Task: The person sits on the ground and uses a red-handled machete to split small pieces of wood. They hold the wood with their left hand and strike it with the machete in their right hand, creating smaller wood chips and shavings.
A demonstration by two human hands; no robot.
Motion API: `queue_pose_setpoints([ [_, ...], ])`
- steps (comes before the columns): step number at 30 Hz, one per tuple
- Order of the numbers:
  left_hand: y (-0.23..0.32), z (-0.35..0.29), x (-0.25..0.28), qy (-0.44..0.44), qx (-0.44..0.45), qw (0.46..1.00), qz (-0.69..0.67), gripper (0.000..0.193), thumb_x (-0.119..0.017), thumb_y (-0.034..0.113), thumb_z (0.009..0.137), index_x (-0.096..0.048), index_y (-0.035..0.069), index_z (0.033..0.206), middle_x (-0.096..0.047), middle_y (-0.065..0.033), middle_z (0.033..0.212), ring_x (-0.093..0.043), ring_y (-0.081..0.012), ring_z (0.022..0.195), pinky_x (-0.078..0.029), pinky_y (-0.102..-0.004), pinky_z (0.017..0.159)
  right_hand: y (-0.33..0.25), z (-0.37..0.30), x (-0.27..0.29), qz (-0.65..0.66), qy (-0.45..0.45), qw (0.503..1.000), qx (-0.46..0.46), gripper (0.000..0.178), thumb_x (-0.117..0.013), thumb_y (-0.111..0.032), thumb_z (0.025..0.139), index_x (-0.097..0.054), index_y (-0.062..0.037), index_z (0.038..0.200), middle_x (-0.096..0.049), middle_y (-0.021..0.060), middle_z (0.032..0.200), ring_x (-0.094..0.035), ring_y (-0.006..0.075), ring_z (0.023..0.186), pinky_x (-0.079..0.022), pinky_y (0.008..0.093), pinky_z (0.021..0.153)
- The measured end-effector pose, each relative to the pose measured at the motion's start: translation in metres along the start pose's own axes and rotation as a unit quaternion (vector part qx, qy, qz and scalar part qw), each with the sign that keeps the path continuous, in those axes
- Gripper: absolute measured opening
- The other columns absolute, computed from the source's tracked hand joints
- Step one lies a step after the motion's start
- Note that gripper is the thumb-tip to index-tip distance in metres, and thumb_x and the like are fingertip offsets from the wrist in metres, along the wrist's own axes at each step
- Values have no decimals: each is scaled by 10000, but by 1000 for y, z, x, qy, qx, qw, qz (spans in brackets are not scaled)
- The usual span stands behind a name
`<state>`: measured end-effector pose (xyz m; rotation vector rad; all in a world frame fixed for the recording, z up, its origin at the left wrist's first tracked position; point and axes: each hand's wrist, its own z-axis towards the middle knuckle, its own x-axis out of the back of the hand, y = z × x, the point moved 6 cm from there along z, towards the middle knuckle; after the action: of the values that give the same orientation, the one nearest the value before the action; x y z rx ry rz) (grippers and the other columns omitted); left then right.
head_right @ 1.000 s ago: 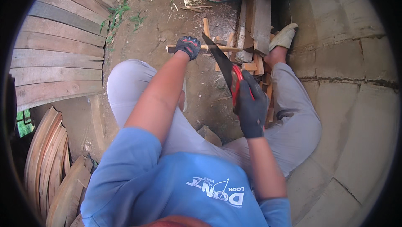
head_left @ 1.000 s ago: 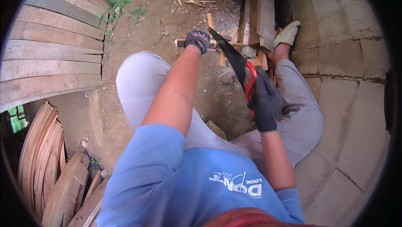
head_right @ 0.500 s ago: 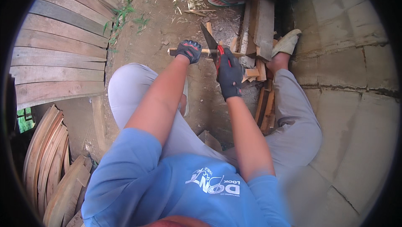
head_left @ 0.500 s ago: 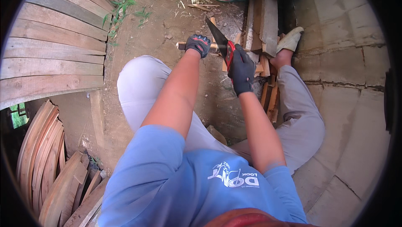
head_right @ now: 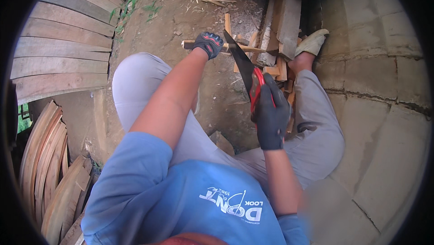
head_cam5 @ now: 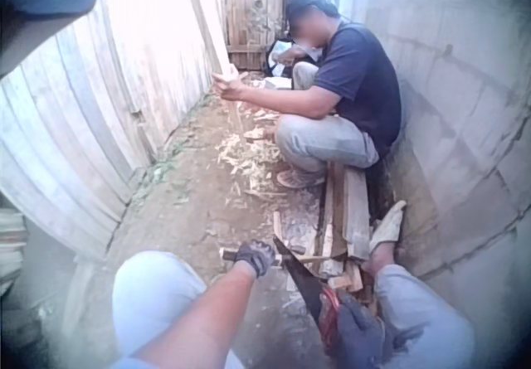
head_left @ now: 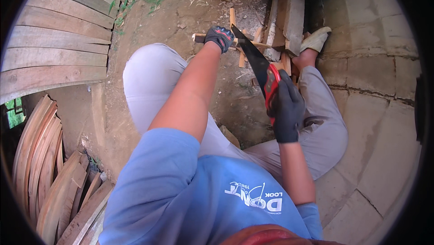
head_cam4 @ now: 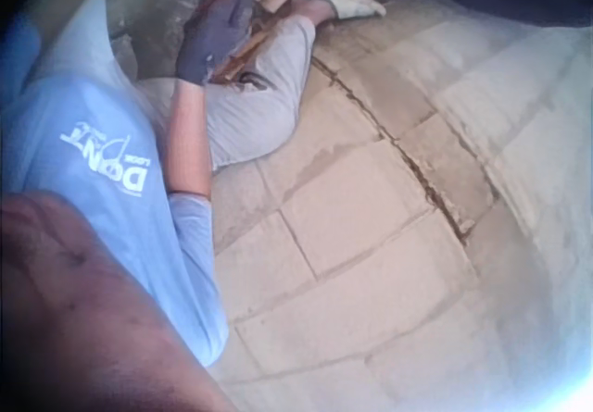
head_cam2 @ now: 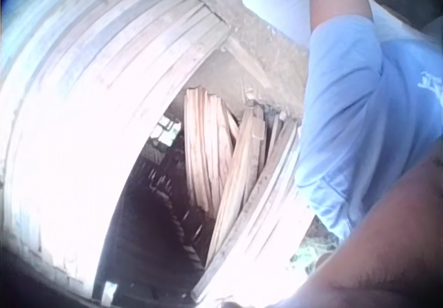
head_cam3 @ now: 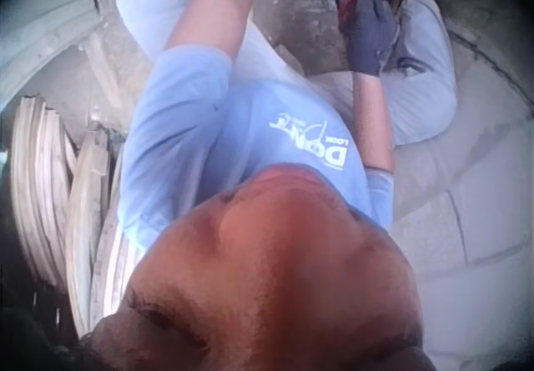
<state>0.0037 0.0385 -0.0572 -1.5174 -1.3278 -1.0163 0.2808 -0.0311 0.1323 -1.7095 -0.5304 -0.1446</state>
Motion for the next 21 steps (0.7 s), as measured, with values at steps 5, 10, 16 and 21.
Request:
queue_pose_setpoints([
  [5, 5, 5, -6, 37, -1, 999, -2, 200, -649, 219, 922, -825, 150, 988, -814, -69, 1011, -791, -268, 960, -613, -424, 797, 46, 107, -114, -74, 15, 995, 70, 439, -561, -291, 1072, -667, -32, 1409, -686, 223, 1396, -663, 401, 1266, -508, 438, 1075],
  [10, -2, 1, -18, -14, 7, 999, -39, 226, -700, 282, 889, -820, 123, 996, -810, -100, 1030, -790, -274, 961, -620, -415, 792, 87, 118, -148, 6, 45, 996, 73, 439, -575, -320, 1073, -690, -32, 1383, -702, 232, 1366, -665, 383, 1280, -511, 431, 1073],
  [16, -10, -26, -28, -481, 204, 699, -488, 297, -762, 381, 894, -680, 98, 929, -741, -99, 869, -756, -239, 764, -598, -396, 637, 76, 97, -96, 101, 40, 994, 22, 415, -645, -273, 1044, -709, -39, 1381, -788, 149, 1164, -737, 222, 1016, -546, 350, 935],
  [21, 16, -4, 20, -421, 86, 843, -324, 264, -727, 382, 918, -721, 125, 977, -760, -91, 925, -768, -268, 813, -593, -417, 661, 112, 121, -73, 144, 88, 982, 82, 378, -693, -208, 1034, -731, 18, 1335, -791, 80, 1136, -727, 162, 981, -568, 314, 865],
])
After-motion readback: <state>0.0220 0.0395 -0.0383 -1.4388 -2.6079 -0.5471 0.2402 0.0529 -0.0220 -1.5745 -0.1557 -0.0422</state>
